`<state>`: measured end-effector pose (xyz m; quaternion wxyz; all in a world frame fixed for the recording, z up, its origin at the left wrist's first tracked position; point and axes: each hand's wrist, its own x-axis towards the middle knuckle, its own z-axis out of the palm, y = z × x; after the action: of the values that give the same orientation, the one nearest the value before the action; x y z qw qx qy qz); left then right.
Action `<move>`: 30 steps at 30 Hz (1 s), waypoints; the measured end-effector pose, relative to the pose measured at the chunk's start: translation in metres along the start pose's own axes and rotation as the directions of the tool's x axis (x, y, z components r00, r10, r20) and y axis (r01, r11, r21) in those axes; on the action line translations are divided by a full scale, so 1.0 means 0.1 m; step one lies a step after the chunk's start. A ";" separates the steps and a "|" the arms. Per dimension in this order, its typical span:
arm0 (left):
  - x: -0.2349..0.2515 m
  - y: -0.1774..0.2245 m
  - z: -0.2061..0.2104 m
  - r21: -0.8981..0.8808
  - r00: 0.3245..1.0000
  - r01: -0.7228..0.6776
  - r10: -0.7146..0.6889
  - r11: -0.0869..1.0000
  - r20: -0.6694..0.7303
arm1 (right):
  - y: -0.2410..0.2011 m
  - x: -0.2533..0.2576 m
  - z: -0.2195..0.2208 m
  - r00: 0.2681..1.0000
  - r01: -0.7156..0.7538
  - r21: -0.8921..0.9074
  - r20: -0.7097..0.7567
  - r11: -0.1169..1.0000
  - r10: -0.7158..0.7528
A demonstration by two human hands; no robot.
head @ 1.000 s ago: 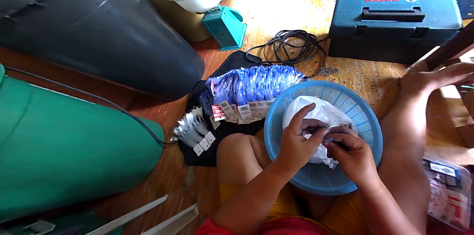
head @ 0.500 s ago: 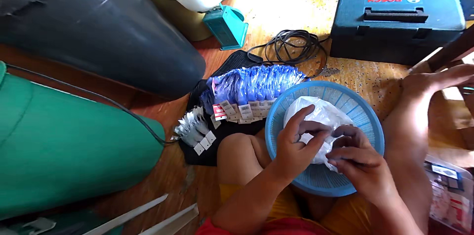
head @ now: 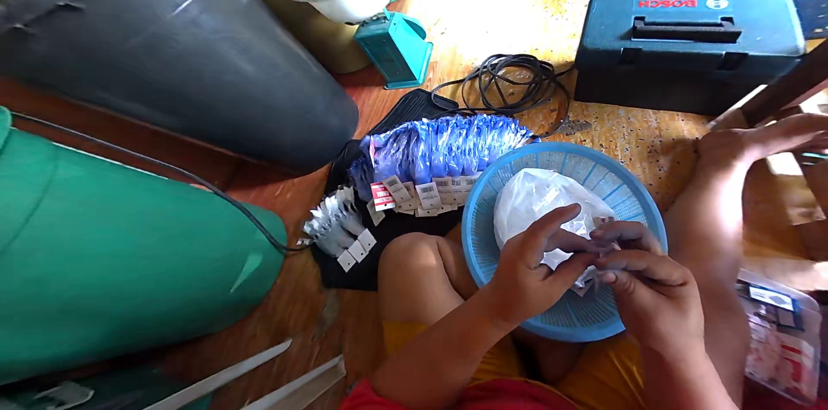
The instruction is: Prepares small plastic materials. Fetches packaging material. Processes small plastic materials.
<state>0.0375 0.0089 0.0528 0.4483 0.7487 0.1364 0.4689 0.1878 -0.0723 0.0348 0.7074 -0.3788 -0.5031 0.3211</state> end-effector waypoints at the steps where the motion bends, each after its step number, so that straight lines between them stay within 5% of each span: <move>1: 0.00 0.00 0.01 0.011 1.000 0.018 -0.018 1.000 -0.001 | 0.03 0.00 0.00 1.000 -0.013 0.021 -0.009 1.000 0.013; 23: -0.05 -0.12 0.06 0.110 0.999 0.032 -0.032 0.993 -0.004 | 0.23 -0.02 0.14 0.961 -0.130 0.184 -0.217 0.974 0.169; 30: -0.12 -0.22 0.09 0.261 0.994 0.103 -0.108 0.960 0.003 | 0.22 -0.03 0.06 0.983 -0.114 -0.062 -0.149 0.991 0.104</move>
<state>0.0434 0.0095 0.0266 0.3715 0.7967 0.2328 0.4159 0.1801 -0.0626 0.0160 0.7097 -0.4530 -0.4395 0.3130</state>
